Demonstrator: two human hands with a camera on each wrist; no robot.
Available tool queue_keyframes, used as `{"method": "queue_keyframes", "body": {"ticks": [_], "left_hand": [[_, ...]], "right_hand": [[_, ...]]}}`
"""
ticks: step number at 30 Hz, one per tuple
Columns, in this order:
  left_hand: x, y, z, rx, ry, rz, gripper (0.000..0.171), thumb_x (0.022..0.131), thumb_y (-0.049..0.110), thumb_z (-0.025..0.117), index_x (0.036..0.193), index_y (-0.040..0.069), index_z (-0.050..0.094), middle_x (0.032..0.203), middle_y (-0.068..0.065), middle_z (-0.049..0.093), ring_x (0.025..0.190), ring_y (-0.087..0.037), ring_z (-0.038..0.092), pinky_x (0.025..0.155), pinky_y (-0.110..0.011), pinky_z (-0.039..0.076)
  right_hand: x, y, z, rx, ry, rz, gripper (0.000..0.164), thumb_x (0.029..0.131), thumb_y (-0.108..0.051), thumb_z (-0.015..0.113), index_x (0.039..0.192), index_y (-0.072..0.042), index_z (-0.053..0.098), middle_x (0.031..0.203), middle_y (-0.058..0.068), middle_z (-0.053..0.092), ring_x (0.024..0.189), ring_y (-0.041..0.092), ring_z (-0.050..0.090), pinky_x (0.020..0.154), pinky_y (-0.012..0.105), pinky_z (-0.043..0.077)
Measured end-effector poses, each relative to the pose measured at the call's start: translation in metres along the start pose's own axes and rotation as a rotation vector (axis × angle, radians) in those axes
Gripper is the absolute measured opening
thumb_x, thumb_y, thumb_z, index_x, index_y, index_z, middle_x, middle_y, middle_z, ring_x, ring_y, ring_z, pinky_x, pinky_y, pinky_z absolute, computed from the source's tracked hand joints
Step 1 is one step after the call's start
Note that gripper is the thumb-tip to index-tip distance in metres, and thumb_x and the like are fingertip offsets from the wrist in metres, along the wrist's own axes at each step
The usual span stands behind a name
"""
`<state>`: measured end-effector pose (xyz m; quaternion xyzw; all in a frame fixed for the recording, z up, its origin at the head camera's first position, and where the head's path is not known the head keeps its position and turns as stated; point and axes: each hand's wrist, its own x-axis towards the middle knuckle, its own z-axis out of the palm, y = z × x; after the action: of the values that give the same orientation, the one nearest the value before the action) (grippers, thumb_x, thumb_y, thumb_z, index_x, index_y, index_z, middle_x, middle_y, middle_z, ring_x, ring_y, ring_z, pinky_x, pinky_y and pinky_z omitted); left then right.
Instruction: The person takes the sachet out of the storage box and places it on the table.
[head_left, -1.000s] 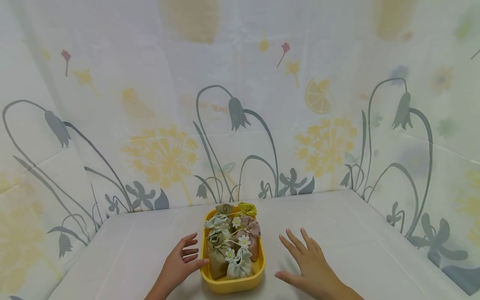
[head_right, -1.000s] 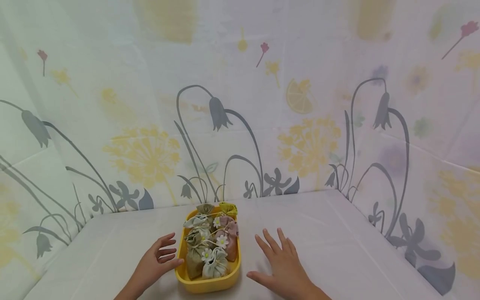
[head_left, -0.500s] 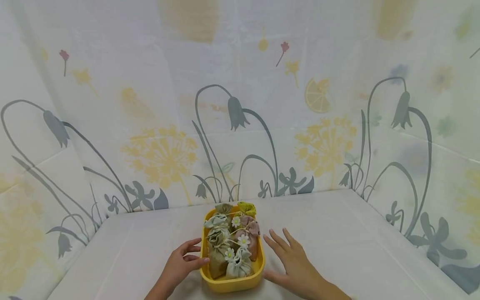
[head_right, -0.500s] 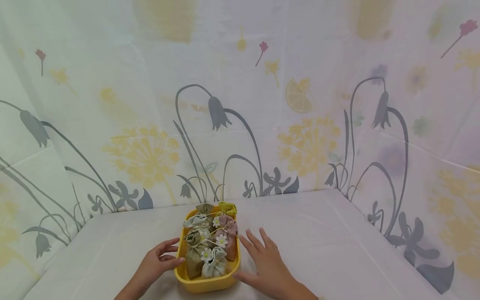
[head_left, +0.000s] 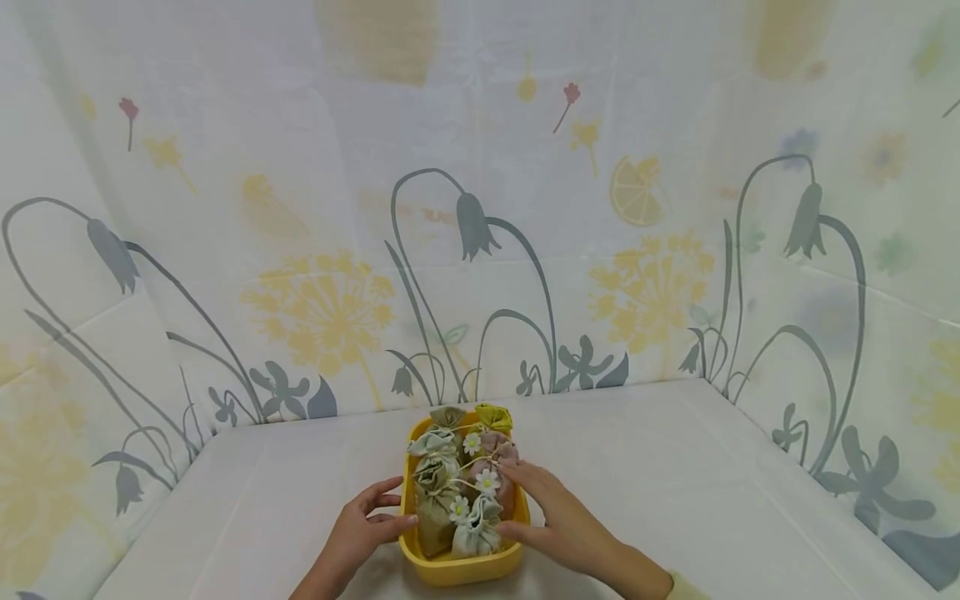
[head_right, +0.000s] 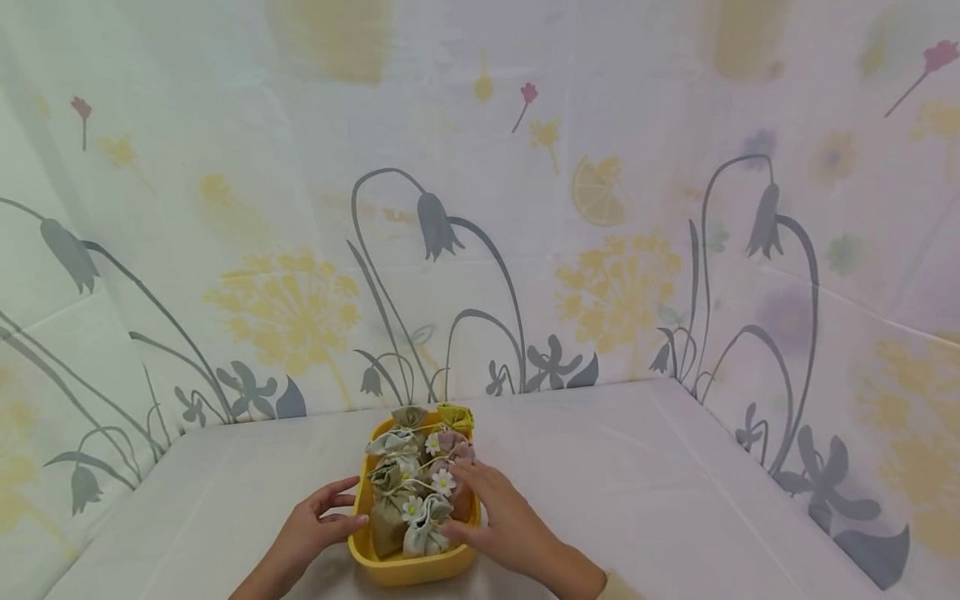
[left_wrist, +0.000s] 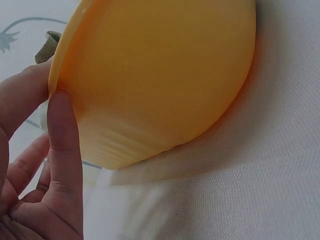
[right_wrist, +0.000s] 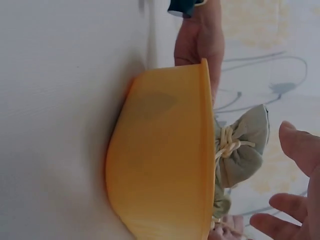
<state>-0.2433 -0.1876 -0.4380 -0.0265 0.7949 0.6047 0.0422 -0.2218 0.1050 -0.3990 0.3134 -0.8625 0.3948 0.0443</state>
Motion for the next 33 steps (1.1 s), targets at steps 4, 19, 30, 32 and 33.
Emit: {"method": "queue_keyframes", "body": {"ticks": [4,19,30,32,33], "left_hand": [[-0.001,0.002,0.001,-0.007,0.005,-0.008,0.077,0.072,0.025,0.081,0.134,-0.001,0.044,0.108,-0.015,0.055,0.082,-0.019,0.062,0.071,-0.036,0.055],[-0.001,0.002,0.002,-0.037,0.004,-0.017,0.077,0.072,0.023,0.081,0.134,-0.002,0.044,0.107,-0.015,0.055,0.082,-0.019,0.062,0.071,-0.036,0.055],[-0.002,0.002,0.002,-0.048,-0.001,-0.014,0.077,0.072,0.023,0.081,0.135,-0.002,0.043,0.107,-0.015,0.055,0.082,-0.019,0.062,0.072,-0.036,0.055],[-0.002,0.002,0.002,-0.051,-0.002,-0.014,0.077,0.072,0.023,0.081,0.135,-0.002,0.043,0.107,-0.015,0.055,0.082,-0.019,0.062,0.072,-0.036,0.055],[-0.002,0.003,0.002,-0.049,-0.001,-0.016,0.077,0.072,0.023,0.081,0.135,-0.002,0.043,0.107,-0.015,0.055,0.082,-0.019,0.062,0.072,-0.036,0.055]], "right_hand": [[0.008,-0.004,0.0,0.064,-0.039,-0.036,0.056,0.087,-0.038,0.064,0.131,-0.005,0.051,0.115,0.005,0.058,0.111,0.026,0.052,0.093,0.053,0.041],[0.037,-0.003,0.01,0.23,-0.165,0.03,0.015,0.085,-0.022,0.069,0.096,-0.011,0.069,0.089,-0.007,0.062,0.079,0.005,0.055,0.069,0.022,0.048],[0.047,-0.012,0.011,0.276,-0.121,0.124,0.013,0.084,-0.023,0.069,0.081,-0.01,0.07,0.069,-0.005,0.059,0.058,0.009,0.047,0.05,0.022,0.04],[0.048,-0.012,0.01,0.303,-0.117,0.139,0.014,0.085,-0.022,0.069,0.081,-0.009,0.07,0.069,-0.004,0.058,0.055,0.009,0.046,0.048,0.021,0.039],[0.049,-0.013,0.009,0.319,-0.115,0.148,0.014,0.085,-0.022,0.068,0.081,-0.009,0.069,0.069,-0.003,0.058,0.053,0.009,0.045,0.047,0.021,0.039]]}}
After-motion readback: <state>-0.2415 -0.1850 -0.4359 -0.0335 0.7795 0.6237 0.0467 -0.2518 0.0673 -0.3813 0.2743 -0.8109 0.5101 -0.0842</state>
